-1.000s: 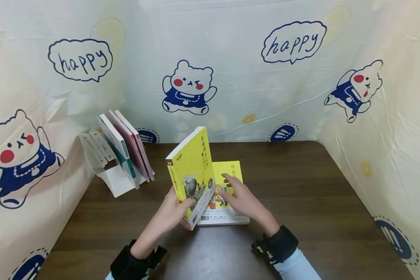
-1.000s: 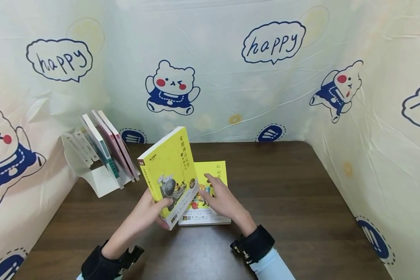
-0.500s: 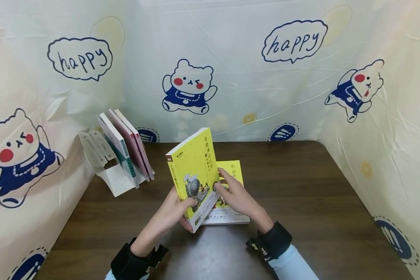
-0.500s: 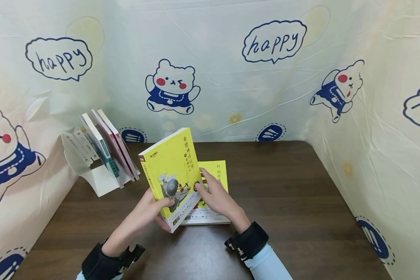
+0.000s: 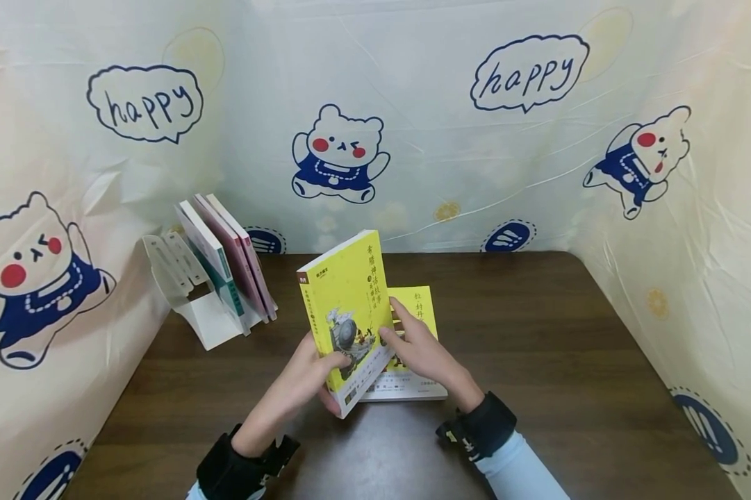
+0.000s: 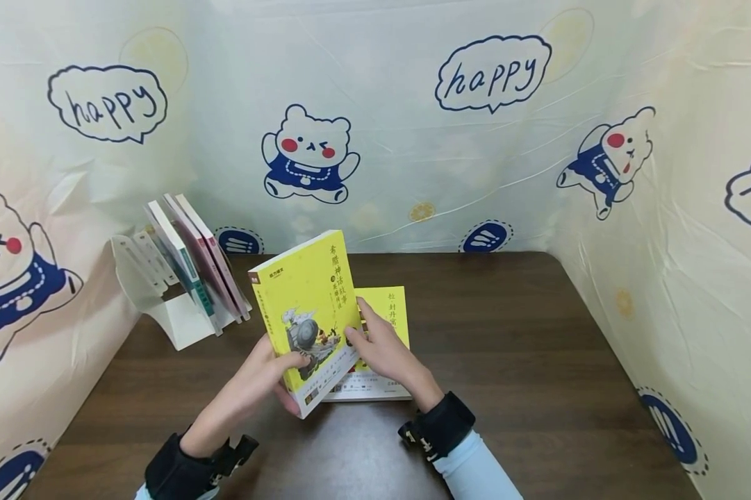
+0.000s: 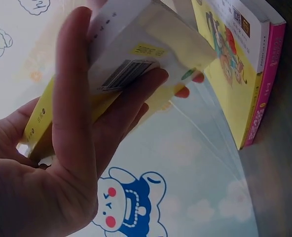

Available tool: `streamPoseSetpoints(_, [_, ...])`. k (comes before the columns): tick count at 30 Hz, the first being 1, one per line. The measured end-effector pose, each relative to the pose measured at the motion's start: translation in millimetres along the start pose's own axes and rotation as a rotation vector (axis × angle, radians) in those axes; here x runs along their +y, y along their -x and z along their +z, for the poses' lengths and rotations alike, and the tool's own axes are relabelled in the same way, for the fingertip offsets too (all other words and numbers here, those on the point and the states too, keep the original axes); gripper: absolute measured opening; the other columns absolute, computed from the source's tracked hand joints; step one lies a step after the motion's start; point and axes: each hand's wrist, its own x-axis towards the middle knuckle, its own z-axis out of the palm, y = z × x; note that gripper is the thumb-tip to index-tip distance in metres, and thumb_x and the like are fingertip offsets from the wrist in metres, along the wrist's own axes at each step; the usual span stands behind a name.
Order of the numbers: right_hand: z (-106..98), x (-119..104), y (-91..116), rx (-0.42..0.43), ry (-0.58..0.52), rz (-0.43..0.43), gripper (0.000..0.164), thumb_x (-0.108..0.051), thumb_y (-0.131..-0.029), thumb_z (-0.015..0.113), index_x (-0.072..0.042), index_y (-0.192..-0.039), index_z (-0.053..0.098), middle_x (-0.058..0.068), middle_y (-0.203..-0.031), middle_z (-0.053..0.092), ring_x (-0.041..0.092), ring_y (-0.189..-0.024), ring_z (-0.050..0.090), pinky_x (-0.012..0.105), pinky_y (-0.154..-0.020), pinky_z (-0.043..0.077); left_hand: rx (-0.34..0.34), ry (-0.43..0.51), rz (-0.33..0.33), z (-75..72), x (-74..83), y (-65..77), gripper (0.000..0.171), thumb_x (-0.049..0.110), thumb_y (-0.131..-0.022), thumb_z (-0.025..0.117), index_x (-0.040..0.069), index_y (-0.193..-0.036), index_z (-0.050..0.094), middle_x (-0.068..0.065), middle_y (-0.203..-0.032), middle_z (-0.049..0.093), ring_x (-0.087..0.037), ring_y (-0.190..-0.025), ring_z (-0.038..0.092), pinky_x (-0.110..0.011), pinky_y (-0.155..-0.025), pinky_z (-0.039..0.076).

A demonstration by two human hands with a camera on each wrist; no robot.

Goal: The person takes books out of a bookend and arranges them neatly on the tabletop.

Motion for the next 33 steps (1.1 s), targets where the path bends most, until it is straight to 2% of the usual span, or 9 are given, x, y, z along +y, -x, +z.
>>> streamPoseSetpoints(4, [0.6, -2.7, 0.9, 0.009, 0.011, 0.001, 0.071, -0.029, -0.11, 0.056, -0.012, -0.169, 0.02, 0.017, -0.155, 0.047, 0.034, -0.132, 0.057, 0.05, -0.101, 0.053, -0.001, -0.009, -0.003, -2.0, -1.1, -1.0, 0.065, -0.005, -0.096, 0.052, 0.011, -0.158, 0.038, -0.031, -0.137, 0.056, -0.048, -0.106, 0.069, -0.056, -0.047, 0.058])
streamPoseSetpoints(8, [1.9, -3.1, 1.1, 0.013, 0.017, -0.015, 0.067, -0.026, -0.11, 0.057, -0.013, -0.167, 0.026, 0.013, -0.152, 0.05, 0.03, -0.126, 0.06, 0.048, -0.098, 0.054, -0.01, -0.024, -0.004, -4.4, -3.0, -2.7, 0.067, -0.005, -0.096, 0.051, 0.013, -0.158, 0.037, -0.031, -0.136, 0.058, -0.047, -0.105, 0.07, -0.057, -0.047, 0.057])
streamPoseSetpoints(13, [3.5, -4.1, 1.4, 0.036, 0.041, 0.0, 0.065, -0.026, -0.109, 0.059, -0.01, -0.166, 0.03, 0.013, -0.154, 0.048, 0.027, -0.117, 0.065, 0.046, -0.096, 0.055, -0.007, 0.004, -0.008, -8.2, -3.1, -4.6, 0.069, -0.006, -0.094, 0.052, 0.014, -0.158, 0.035, -0.032, -0.134, 0.059, -0.047, -0.102, 0.072, -0.058, -0.045, 0.056])
streamPoseSetpoints(15, [4.1, -4.3, 1.1, 0.054, 0.062, 0.017, 0.067, -0.026, -0.108, 0.06, -0.008, -0.165, 0.03, 0.015, -0.156, 0.047, 0.026, -0.119, 0.063, 0.046, -0.098, 0.054, 0.003, 0.014, -0.006, -10.3, -2.7, -5.1, 0.068, -0.006, -0.093, 0.052, 0.011, -0.157, 0.036, -0.032, -0.132, 0.06, -0.047, -0.1, 0.072, -0.058, -0.045, 0.056])
streamPoseSetpoints(20, [5.0, -5.3, 0.7, 0.091, 0.101, 0.028, 0.069, -0.029, -0.108, 0.061, -0.002, -0.164, 0.03, 0.019, -0.158, 0.045, 0.029, -0.134, 0.054, 0.05, -0.104, 0.05, 0.055, 0.018, -0.002, -13.2, -2.6, -6.3, 0.063, -0.006, -0.092, 0.055, 0.005, -0.153, 0.043, -0.032, -0.123, 0.065, -0.045, -0.092, 0.074, -0.057, -0.042, 0.055])
streamPoseSetpoints(25, [4.8, -5.6, 0.1, 0.101, 0.106, 0.034, 0.07, -0.029, -0.108, 0.061, -0.003, -0.164, 0.031, 0.018, -0.16, 0.044, 0.029, -0.14, 0.049, 0.051, -0.108, 0.047, 0.135, 0.012, -0.015, -12.3, -3.3, -6.8, 0.058, -0.005, -0.093, 0.057, 0.007, -0.148, 0.051, -0.027, -0.114, 0.07, -0.041, -0.085, 0.075, -0.055, -0.04, 0.054])
streamPoseSetpoints(30, [5.1, -6.6, 0.1, 0.115, 0.092, 0.038, 0.069, -0.029, -0.107, 0.062, -0.005, -0.164, 0.032, 0.015, -0.159, 0.046, 0.025, -0.136, 0.051, 0.05, -0.109, 0.046, 0.203, 0.005, -0.013, -12.7, -4.6, -7.7, 0.052, -0.003, -0.096, 0.058, 0.008, -0.147, 0.052, -0.024, -0.109, 0.072, -0.038, -0.08, 0.076, -0.05, -0.039, 0.054])
streamPoseSetpoints(33, [5.8, -7.0, 0.3, 0.111, 0.081, 0.033, 0.067, -0.027, -0.107, 0.063, -0.006, -0.164, 0.034, 0.012, -0.149, 0.054, 0.023, -0.126, 0.057, 0.047, -0.105, 0.048, 0.221, -0.001, -0.015, -14.1, -6.3, -8.3, 0.05, -0.002, -0.098, 0.059, 0.007, -0.146, 0.051, -0.024, -0.109, 0.072, -0.037, -0.079, 0.076, -0.047, -0.038, 0.054])
